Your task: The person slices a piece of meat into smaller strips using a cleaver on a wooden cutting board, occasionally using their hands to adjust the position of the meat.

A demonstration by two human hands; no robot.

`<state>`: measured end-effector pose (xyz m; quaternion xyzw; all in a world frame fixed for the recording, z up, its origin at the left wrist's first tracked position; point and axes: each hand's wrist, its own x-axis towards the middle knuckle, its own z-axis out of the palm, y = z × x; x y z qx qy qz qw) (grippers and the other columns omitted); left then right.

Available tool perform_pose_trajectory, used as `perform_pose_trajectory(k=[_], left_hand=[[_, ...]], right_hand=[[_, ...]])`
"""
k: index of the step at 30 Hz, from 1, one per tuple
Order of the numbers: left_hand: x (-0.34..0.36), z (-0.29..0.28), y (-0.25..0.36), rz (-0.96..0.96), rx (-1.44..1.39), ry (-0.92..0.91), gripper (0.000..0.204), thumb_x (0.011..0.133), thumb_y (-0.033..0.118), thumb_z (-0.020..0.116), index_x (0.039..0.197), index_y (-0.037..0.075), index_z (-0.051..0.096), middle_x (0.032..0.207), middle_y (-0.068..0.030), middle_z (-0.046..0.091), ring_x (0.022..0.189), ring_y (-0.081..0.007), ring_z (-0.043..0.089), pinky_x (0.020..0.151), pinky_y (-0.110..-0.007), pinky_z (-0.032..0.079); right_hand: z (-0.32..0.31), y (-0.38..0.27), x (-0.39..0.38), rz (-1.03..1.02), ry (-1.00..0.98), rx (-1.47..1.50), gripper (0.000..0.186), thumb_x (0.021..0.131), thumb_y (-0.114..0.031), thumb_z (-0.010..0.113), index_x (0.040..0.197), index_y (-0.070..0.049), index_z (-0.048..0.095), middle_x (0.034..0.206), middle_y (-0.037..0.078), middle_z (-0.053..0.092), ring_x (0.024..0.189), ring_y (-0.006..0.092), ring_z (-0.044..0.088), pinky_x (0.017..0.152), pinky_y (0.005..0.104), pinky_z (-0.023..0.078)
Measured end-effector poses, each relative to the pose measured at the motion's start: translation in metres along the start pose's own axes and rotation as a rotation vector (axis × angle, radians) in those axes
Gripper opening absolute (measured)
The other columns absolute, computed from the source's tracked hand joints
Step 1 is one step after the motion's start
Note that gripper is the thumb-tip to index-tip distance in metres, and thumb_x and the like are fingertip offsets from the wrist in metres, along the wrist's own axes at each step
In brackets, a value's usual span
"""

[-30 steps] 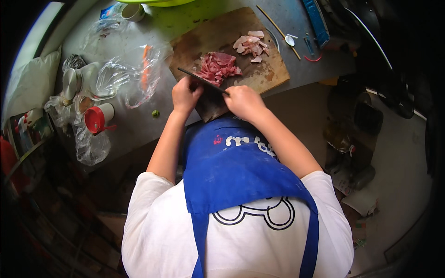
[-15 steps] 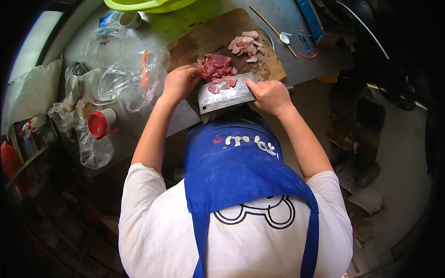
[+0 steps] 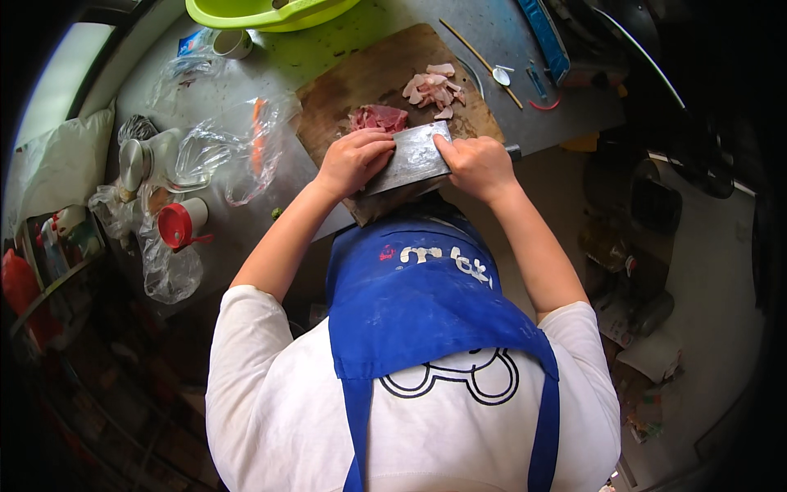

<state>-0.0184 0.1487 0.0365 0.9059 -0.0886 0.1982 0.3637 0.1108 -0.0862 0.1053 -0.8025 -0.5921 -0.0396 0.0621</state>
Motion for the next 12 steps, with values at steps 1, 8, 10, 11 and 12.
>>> perform_pose_trajectory(k=[1,8,10,11,12], left_hand=[[-0.002,-0.003,-0.004,-0.011,0.013,-0.009,0.015,0.084,0.010,0.073,0.099,0.007,0.074,0.105,-0.0095,0.073,0.099,-0.0275,0.070,0.085,-0.038,0.058],[-0.010,-0.014,-0.029,-0.077,0.161,0.020,0.021,0.081,0.007,0.075,0.101,0.010,0.073,0.108,-0.0080,0.072,0.106,-0.0298,0.067,0.096,-0.042,0.053],[-0.003,-0.010,-0.024,-0.087,0.101,0.026,0.019,0.081,0.008,0.074,0.100,0.011,0.073,0.110,-0.0080,0.072,0.106,-0.0305,0.066,0.096,-0.042,0.053],[0.005,-0.010,-0.018,-0.092,0.074,0.028,0.018,0.082,0.009,0.073,0.100,0.011,0.073,0.111,-0.0081,0.071,0.106,-0.0309,0.066,0.096,-0.042,0.053],[0.004,-0.011,-0.018,-0.093,0.075,0.029,0.018,0.082,0.009,0.073,0.100,0.011,0.073,0.111,-0.0081,0.071,0.106,-0.0309,0.066,0.096,-0.042,0.053]], right_hand=[[0.000,0.002,-0.001,0.002,0.004,-0.001,0.025,0.080,-0.011,0.061,0.104,-0.009,0.067,0.065,0.002,0.064,0.059,0.0210,0.067,0.054,0.0349,0.051],[-0.009,0.012,-0.016,-0.038,-0.013,-0.044,0.033,0.078,-0.011,0.061,0.110,-0.010,0.070,0.065,0.001,0.062,0.059,0.0202,0.066,0.054,0.0340,0.050],[-0.010,0.011,-0.016,-0.077,-0.006,-0.022,0.034,0.078,-0.011,0.061,0.111,-0.010,0.070,0.065,0.001,0.063,0.060,0.0201,0.066,0.055,0.0339,0.050],[-0.009,0.008,-0.014,-0.100,0.005,-0.008,0.035,0.078,-0.011,0.061,0.111,-0.010,0.070,0.065,0.001,0.063,0.060,0.0200,0.066,0.056,0.0340,0.050],[-0.007,0.006,-0.012,-0.123,0.015,0.007,0.035,0.077,-0.011,0.061,0.112,-0.010,0.070,0.066,0.001,0.063,0.060,0.0200,0.066,0.057,0.0342,0.050]])
